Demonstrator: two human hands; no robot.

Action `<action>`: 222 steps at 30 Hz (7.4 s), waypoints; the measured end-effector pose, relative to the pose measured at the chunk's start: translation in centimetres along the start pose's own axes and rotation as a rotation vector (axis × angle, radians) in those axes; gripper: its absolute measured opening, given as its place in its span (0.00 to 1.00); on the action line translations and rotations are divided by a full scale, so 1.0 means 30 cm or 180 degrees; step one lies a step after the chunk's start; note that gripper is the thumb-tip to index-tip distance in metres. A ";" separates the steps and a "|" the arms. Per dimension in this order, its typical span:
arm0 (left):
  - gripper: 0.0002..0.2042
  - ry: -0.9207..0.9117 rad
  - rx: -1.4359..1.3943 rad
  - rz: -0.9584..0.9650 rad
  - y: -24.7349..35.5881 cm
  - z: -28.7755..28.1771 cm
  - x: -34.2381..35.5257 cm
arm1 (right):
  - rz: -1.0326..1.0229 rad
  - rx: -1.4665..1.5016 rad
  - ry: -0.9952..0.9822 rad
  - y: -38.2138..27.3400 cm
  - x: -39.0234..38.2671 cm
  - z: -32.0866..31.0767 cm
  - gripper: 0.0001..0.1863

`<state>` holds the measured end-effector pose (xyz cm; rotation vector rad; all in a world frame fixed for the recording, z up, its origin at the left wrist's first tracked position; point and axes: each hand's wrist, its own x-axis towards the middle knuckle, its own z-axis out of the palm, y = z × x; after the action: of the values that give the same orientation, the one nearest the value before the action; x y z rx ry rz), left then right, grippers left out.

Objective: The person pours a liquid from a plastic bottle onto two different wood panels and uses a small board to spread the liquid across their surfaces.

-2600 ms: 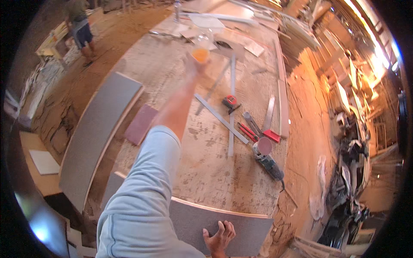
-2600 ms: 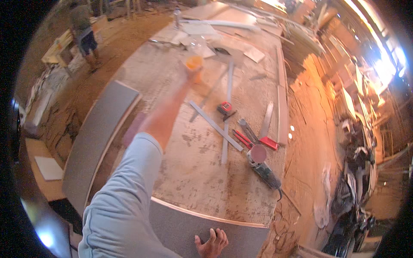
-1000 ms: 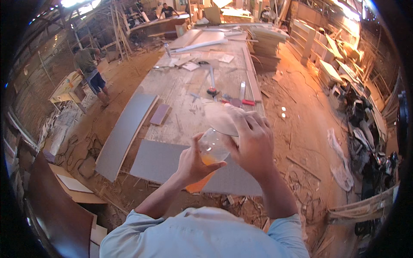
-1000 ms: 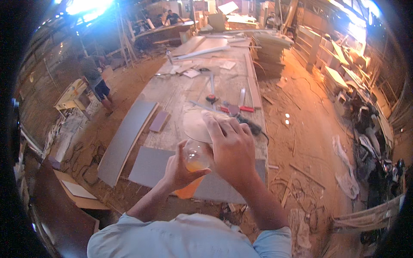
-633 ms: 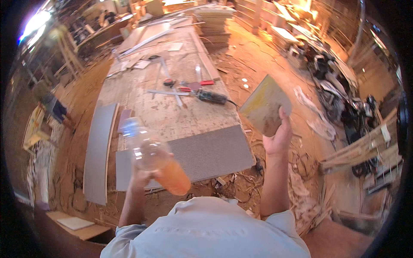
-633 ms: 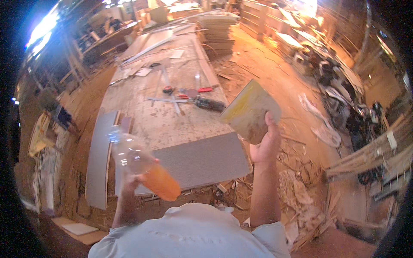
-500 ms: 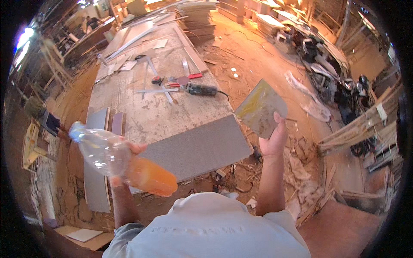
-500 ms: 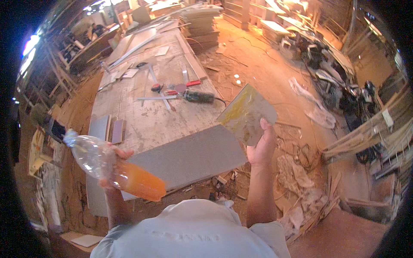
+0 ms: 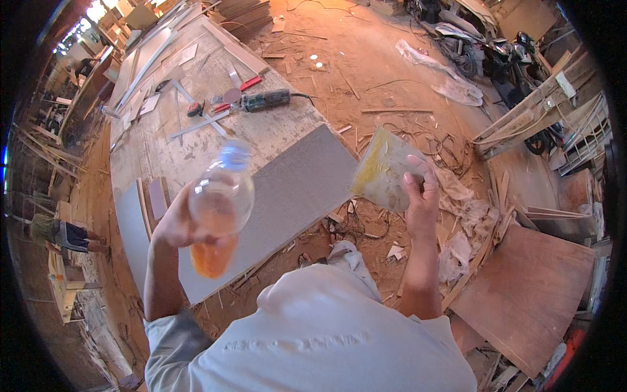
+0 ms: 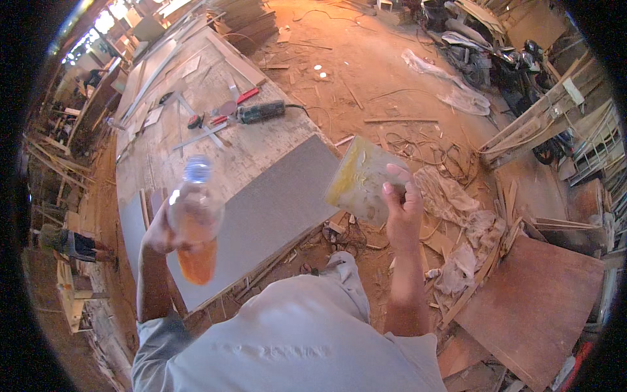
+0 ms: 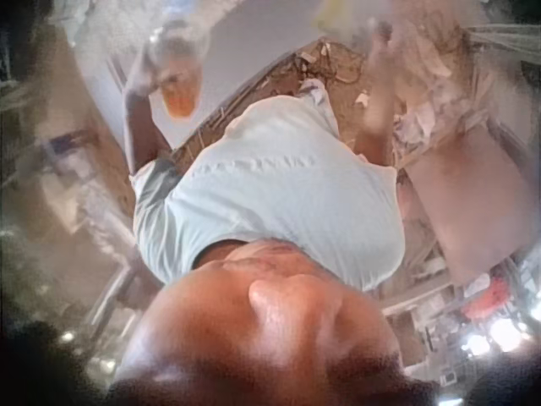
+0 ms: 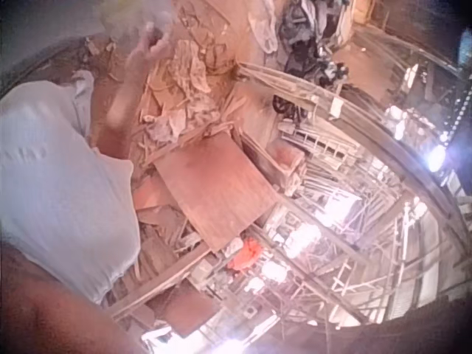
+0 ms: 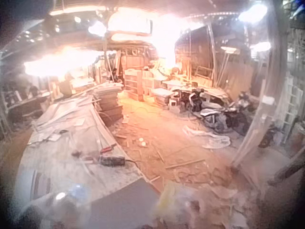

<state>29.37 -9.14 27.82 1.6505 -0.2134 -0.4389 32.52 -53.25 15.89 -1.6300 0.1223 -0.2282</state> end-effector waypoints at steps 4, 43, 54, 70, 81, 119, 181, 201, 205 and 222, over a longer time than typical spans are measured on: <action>0.50 0.0275 0.2653 -0.0232 -0.003 -0.016 0.179 | -0.0119 0.1410 -0.0667 0.001 0.026 -0.070 0.24; 0.31 -0.0644 0.4844 -0.1468 -0.070 0.081 0.624 | 0.0924 0.2279 0.0264 0.258 0.216 -0.094 0.28; 0.34 0.0326 0.3847 -0.2339 -0.246 -0.135 -0.100 | 0.1109 0.1631 -0.1032 0.153 0.116 0.243 0.28; 0.45 0.1567 0.1662 -0.0367 -0.354 -0.178 -0.336 | 0.2135 0.0609 -0.3360 0.054 0.134 0.865 0.31; 0.44 0.3853 0.0185 0.1572 -0.693 -0.739 0.150 | 0.1329 -0.0295 -0.2373 0.251 0.336 0.547 0.28; 0.23 0.2003 0.2830 0.0142 -0.941 0.528 0.243 | -0.1577 -0.3758 -0.2792 0.429 0.771 0.486 0.17; 0.25 0.1918 0.2721 0.0062 -0.895 0.513 0.208 | -0.0278 -0.2230 -0.3681 0.290 0.578 0.601 0.12; 0.24 0.1952 0.2732 0.0042 -0.940 0.528 0.224 | -0.1332 -0.3438 -0.2717 0.231 0.948 0.649 0.15; 0.25 0.1846 0.2947 -0.0026 -0.963 0.522 0.203 | -0.1846 -0.2894 -0.3051 0.118 0.752 0.714 0.16; 0.22 0.1940 0.2750 0.0118 -0.985 0.532 0.213 | -0.2680 -0.4007 -0.4328 0.338 0.723 0.780 0.12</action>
<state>25.32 -22.26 -3.48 2.5318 0.0422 0.2522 59.42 -35.91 6.02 -2.6115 -1.7906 0.4771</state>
